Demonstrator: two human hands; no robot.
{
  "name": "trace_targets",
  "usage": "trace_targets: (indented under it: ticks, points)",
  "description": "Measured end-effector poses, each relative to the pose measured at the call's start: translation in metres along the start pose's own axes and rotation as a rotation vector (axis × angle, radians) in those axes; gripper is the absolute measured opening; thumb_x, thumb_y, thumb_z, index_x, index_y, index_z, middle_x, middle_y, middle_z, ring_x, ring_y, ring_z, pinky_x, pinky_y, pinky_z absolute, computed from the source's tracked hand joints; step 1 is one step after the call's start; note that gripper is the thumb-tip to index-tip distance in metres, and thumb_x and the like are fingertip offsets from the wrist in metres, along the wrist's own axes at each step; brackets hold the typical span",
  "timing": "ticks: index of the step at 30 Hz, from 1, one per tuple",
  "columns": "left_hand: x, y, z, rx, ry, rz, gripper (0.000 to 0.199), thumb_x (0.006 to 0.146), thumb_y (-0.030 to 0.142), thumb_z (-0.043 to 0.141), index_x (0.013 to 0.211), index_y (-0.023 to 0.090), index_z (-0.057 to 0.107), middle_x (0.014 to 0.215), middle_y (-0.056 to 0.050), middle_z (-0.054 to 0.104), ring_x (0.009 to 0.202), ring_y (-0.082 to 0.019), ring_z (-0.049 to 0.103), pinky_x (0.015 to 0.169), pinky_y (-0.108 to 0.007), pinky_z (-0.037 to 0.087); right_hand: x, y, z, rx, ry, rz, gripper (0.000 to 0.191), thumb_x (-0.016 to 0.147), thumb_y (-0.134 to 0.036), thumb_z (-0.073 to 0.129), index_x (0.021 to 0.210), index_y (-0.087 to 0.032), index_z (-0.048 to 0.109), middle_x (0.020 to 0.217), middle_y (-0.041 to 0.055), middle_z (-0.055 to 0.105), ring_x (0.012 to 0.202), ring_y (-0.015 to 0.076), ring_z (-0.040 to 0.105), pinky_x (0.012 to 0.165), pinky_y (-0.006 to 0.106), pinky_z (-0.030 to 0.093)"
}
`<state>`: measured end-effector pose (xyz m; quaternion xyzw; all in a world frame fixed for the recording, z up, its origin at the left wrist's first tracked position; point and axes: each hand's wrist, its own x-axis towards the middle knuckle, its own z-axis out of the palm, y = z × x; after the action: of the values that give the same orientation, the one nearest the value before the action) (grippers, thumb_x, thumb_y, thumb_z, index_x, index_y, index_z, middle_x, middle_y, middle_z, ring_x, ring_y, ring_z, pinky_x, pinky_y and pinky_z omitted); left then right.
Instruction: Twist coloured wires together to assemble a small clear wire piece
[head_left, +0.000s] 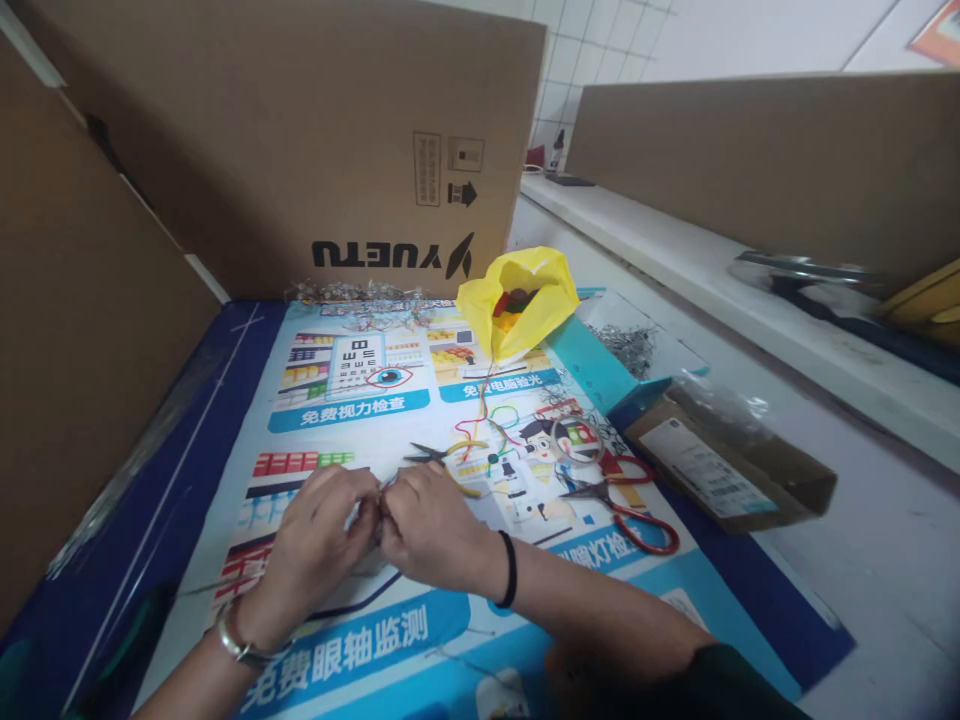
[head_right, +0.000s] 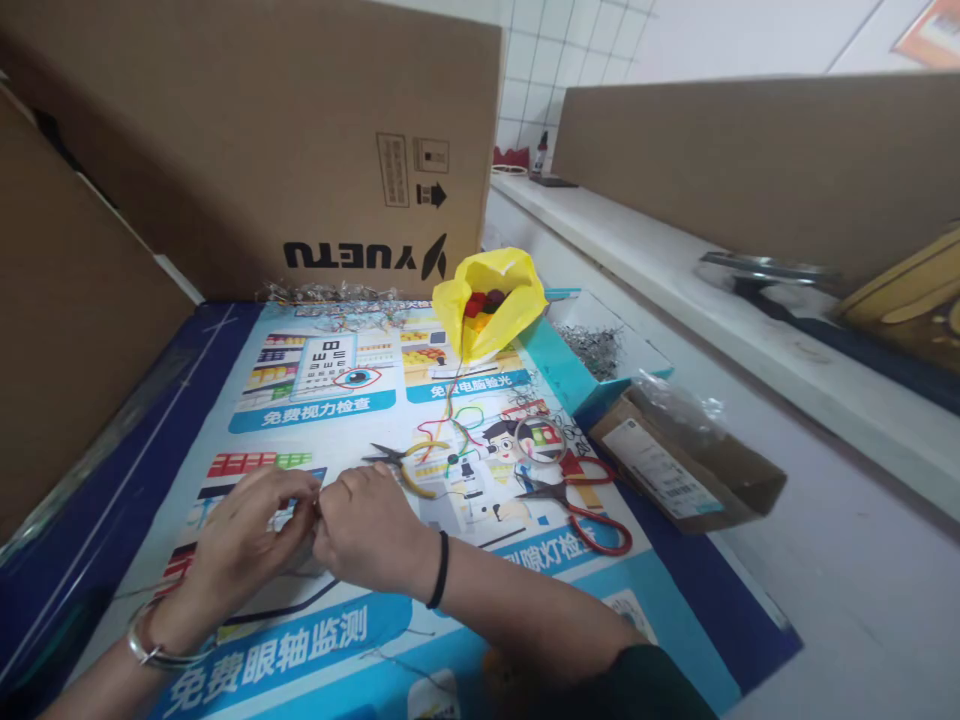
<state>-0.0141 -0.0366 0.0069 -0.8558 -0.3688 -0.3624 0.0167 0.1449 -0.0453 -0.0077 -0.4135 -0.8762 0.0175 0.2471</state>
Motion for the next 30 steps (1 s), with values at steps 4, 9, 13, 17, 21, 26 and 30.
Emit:
trace_targets:
  ticks: [4, 9, 13, 17, 21, 26, 30]
  points:
    - [0.0, -0.002, -0.002, 0.015, 0.017, -0.008, 0.011, 0.079, 0.008, 0.053, 0.083, 0.018, 0.05, 0.075, -0.004, 0.061, 0.07, -0.018, 0.053, 0.066, -0.032, 0.045, 0.001, -0.002, 0.003, -0.01, 0.042, 0.003, 0.014, 0.08, -0.021, 0.045, 0.079, -0.013, 0.056, 0.077, 0.009, 0.056, 0.075, 0.0218, 0.047, 0.07, 0.035, 0.033]
    - [-0.001, -0.004, -0.001, 0.032, 0.013, -0.012, 0.009, 0.08, 0.009, 0.052, 0.083, 0.018, 0.05, 0.074, -0.004, 0.062, 0.067, -0.018, 0.053, 0.063, -0.032, 0.045, 0.002, -0.002, 0.006, -0.034, 0.082, -0.012, 0.015, 0.08, -0.022, 0.045, 0.08, -0.013, 0.056, 0.077, 0.0088, 0.057, 0.075, 0.0218, 0.047, 0.07, 0.034, 0.034]
    - [-0.003, -0.008, 0.001, 0.045, 0.024, -0.026, 0.009, 0.079, 0.01, 0.052, 0.083, 0.018, 0.05, 0.074, -0.004, 0.063, 0.067, -0.018, 0.055, 0.063, -0.031, 0.045, 0.004, -0.002, 0.01, -0.048, 0.103, -0.026, 0.015, 0.079, -0.022, 0.044, 0.079, -0.012, 0.056, 0.076, 0.0087, 0.056, 0.074, 0.0222, 0.047, 0.07, 0.035, 0.034]
    - [-0.007, -0.012, 0.004, 0.086, 0.04, -0.042, 0.007, 0.079, 0.012, 0.052, 0.081, 0.019, 0.052, 0.072, -0.003, 0.064, 0.066, -0.018, 0.056, 0.064, -0.031, 0.046, 0.007, 0.0, 0.014, -0.058, 0.105, -0.041, 0.015, 0.078, -0.022, 0.045, 0.079, -0.012, 0.057, 0.076, 0.0089, 0.057, 0.074, 0.0223, 0.048, 0.07, 0.035, 0.034]
    - [-0.009, -0.013, 0.004, 0.053, 0.035, -0.135, 0.007, 0.079, 0.016, 0.051, 0.075, 0.02, 0.054, 0.073, -0.001, 0.066, 0.065, -0.016, 0.059, 0.061, -0.028, 0.046, 0.006, -0.002, 0.018, -0.047, 0.048, -0.03, 0.015, 0.079, -0.023, 0.046, 0.08, -0.012, 0.057, 0.077, 0.0096, 0.058, 0.075, 0.022, 0.048, 0.07, 0.035, 0.033]
    - [-0.001, -0.015, -0.009, 0.069, 0.165, -0.522, 0.013, 0.077, 0.025, 0.057, 0.067, 0.019, 0.051, 0.08, -0.002, 0.065, 0.064, -0.014, 0.057, 0.06, -0.027, 0.045, 0.0, -0.013, 0.018, 0.016, -0.118, -0.232, 0.014, 0.081, -0.023, 0.045, 0.077, -0.016, 0.056, 0.074, 0.0061, 0.058, 0.07, 0.0197, 0.049, 0.066, 0.034, 0.032]
    - [0.004, -0.02, -0.016, -0.195, 0.168, -0.641, 0.009, 0.08, 0.027, 0.055, 0.079, 0.018, 0.055, 0.083, -0.001, 0.063, 0.074, -0.014, 0.059, 0.069, -0.026, 0.047, 0.001, -0.004, 0.009, 0.154, -0.093, -0.096, 0.015, 0.083, -0.019, 0.046, 0.074, -0.016, 0.057, 0.073, 0.0045, 0.059, 0.073, 0.0175, 0.051, 0.07, 0.031, 0.034]
